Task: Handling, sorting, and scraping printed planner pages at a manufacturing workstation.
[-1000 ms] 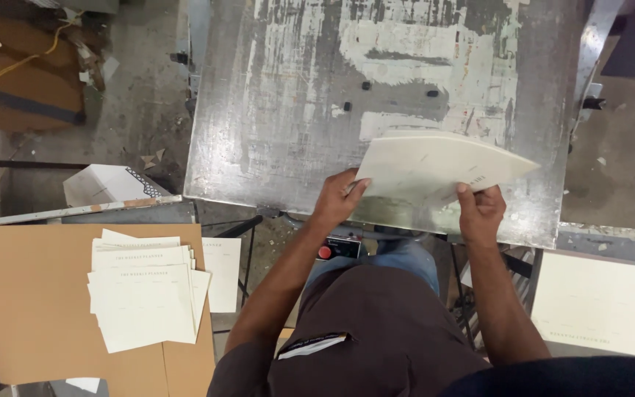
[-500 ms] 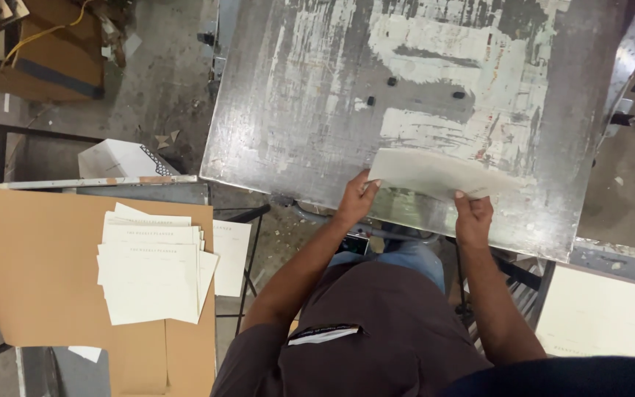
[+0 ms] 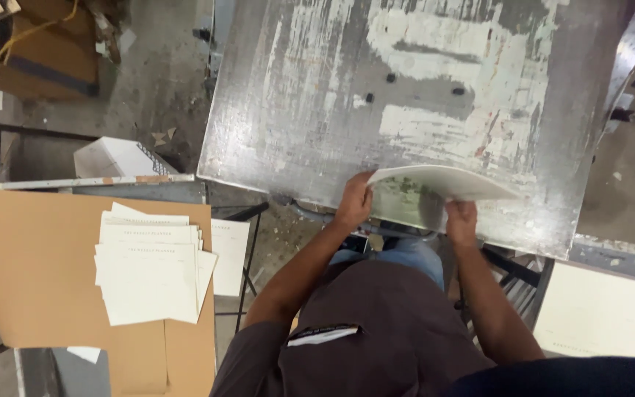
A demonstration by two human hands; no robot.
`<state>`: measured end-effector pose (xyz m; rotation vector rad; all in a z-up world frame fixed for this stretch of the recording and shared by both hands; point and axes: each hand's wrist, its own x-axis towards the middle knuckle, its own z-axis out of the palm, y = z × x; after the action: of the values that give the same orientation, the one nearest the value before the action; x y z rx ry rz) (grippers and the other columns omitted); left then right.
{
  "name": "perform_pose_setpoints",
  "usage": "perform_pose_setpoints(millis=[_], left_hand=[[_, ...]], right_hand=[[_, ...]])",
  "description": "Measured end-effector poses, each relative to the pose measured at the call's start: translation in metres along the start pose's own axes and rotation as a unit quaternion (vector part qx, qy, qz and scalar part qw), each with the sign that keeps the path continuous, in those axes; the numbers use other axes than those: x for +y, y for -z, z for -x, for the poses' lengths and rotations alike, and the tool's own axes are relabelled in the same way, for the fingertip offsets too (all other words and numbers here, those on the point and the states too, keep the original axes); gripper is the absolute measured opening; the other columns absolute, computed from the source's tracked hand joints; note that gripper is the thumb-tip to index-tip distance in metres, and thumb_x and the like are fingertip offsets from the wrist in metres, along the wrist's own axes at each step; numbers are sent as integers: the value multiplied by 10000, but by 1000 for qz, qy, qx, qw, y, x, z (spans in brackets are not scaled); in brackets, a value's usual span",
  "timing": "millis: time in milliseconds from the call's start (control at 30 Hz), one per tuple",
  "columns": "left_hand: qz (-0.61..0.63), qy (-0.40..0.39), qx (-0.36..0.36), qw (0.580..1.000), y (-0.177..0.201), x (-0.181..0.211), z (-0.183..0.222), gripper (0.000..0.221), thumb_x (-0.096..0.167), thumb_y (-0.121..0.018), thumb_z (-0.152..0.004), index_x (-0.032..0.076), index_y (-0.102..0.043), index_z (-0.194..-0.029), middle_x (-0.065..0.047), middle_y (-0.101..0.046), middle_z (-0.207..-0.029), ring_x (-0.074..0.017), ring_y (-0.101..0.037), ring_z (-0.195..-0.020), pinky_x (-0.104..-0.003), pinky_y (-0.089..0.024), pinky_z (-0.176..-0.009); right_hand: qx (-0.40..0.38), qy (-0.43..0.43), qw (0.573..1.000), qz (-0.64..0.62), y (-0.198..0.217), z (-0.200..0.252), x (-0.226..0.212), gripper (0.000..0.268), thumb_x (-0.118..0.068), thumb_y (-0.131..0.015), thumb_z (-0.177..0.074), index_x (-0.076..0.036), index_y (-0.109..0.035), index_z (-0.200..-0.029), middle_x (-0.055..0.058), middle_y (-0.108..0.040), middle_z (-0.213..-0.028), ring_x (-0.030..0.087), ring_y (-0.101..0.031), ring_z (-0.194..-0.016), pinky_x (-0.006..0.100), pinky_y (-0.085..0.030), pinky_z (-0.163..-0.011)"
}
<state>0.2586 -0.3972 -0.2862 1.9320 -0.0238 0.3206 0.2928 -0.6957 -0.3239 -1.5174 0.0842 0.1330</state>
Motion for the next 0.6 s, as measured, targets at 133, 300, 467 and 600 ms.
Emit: perform_pose_setpoints(millis=[133,300,467,600], left_hand=[[-84,66,-49,993,0,7,-5,314,-2,-518,-949,-4,-597,-1252,-294,-640,-1168,-505,-584,-1112,-559,-450,-976],[-67,176,-77,979,0,6,-32,344,34,-509,-960,-17,-591,-1290,-325,-677,-1099,-511,-640,-1050,-528,-508,-914],[-85,163,-80,980,-27,-91,-28,459,3,-548,-859,-75,-539,-1312,-361,-671,-1125,-508,-669,-1018,-503,-561,-874],[56,395,-130,908,2,-28,-59,557,5,-464,-841,-63,-413,-1392,-279,-682,-1093,-354,-735,-759,-422,-597,-566]], right_hand=[[-40,23,999,10,-11,10,-6,374,-73,-558,-1037,40,-538,-1393,77,-632,-1362,164,-573,-1260,295,-422,-1108],[29,-46,998,32,-24,-16,-46,357,-83,-600,-1037,45,-539,-1364,96,-679,-1225,164,-632,-1095,302,-503,-967],[-4,-128,991,24,-20,-44,-61,372,-76,-626,-1001,79,-571,-1334,98,-713,-1190,168,-658,-1051,302,-524,-942],[-24,-253,956,143,-21,-56,-51,407,-88,-671,-956,66,-593,-1324,108,-725,-1154,171,-678,-1011,308,-533,-881]])
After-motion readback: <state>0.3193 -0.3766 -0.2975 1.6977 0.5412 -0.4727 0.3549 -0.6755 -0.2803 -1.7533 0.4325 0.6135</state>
